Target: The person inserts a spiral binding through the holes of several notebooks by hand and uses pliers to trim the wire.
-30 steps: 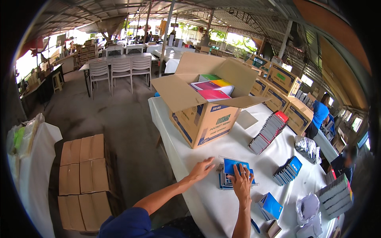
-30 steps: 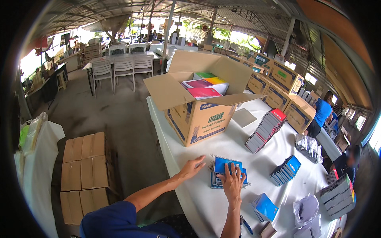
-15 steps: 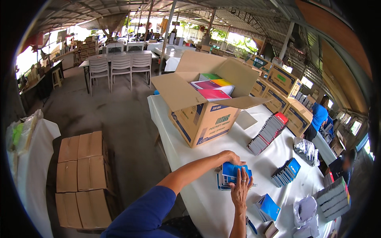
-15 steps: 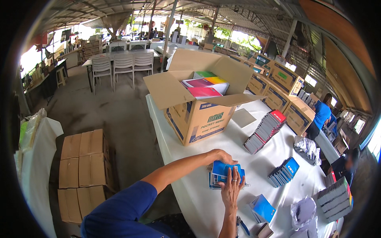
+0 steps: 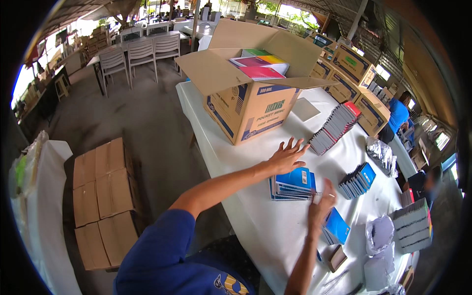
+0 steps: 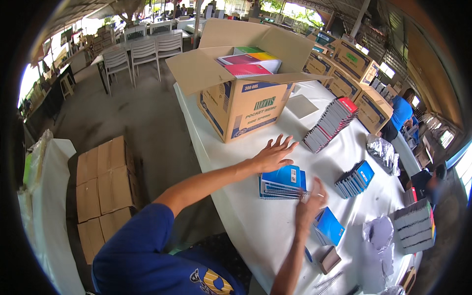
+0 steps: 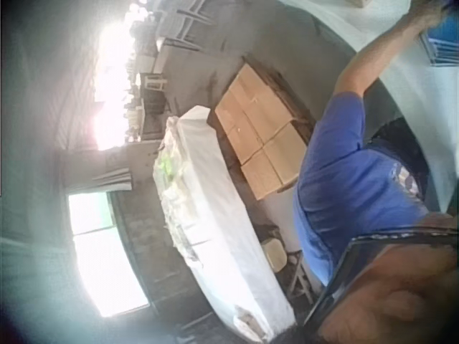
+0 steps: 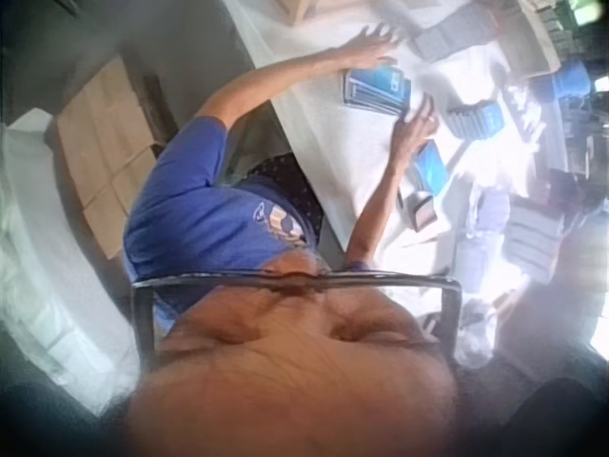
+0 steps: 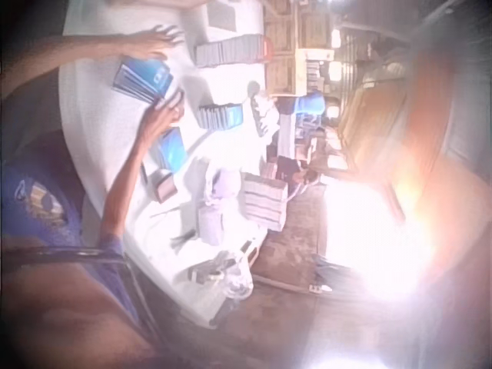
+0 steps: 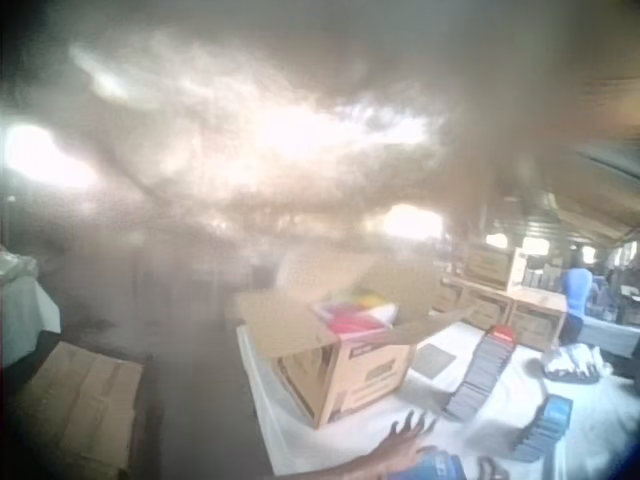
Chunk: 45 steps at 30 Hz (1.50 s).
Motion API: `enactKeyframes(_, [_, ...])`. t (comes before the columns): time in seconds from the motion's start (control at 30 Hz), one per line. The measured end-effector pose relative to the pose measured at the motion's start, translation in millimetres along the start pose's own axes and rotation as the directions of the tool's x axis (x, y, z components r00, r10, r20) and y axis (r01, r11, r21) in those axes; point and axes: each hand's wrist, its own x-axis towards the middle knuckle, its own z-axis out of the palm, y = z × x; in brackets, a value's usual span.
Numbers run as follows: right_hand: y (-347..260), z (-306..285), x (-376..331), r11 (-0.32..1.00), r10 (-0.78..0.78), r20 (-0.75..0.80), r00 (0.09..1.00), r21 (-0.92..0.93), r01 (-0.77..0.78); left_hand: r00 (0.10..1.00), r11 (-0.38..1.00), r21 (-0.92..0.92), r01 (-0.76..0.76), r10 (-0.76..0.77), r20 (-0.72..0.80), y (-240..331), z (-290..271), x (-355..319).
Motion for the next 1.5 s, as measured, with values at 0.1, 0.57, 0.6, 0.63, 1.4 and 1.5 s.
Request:
enactKeyframes(0.1, [102,-34,-1,0.991,-0.061,-0.396,0.916,-0.133,0.008,0.945,0.991,0.086,-0.101,0.123,-0.302,-1,-25,-41])
enactKeyframes(0.57, [281,-64,-90,0.587,0.803,0.024,0.595,0.136,-0.798,0.929,0.959,0.036,0.281,-0.263,-0.261,-56,19,-154])
enactKeyframes(0.6, [282,-62,-89,0.606,0.793,-0.014,0.608,0.118,-0.787,0.916,0.957,0.023,0.29,-0.27,-0.295,-54,19,-156])
enactKeyframes(0.63, [284,-60,-88,0.621,0.783,-0.054,0.619,0.101,-0.777,0.903,0.955,0.008,0.296,-0.277,-0.329,-54,18,-157])
enactKeyframes(1.4, [105,-118,-83,0.502,0.496,-0.01,0.868,0.819,-0.278,0.891,0.972,0.014,0.234,-0.209,-0.404,-52,15,-159])
enactKeyframes(1.5, [68,-87,-106,0.308,0.533,0.055,0.844,0.917,-0.255,0.885,0.972,0.013,0.233,-0.206,-0.419,-50,16,-158])
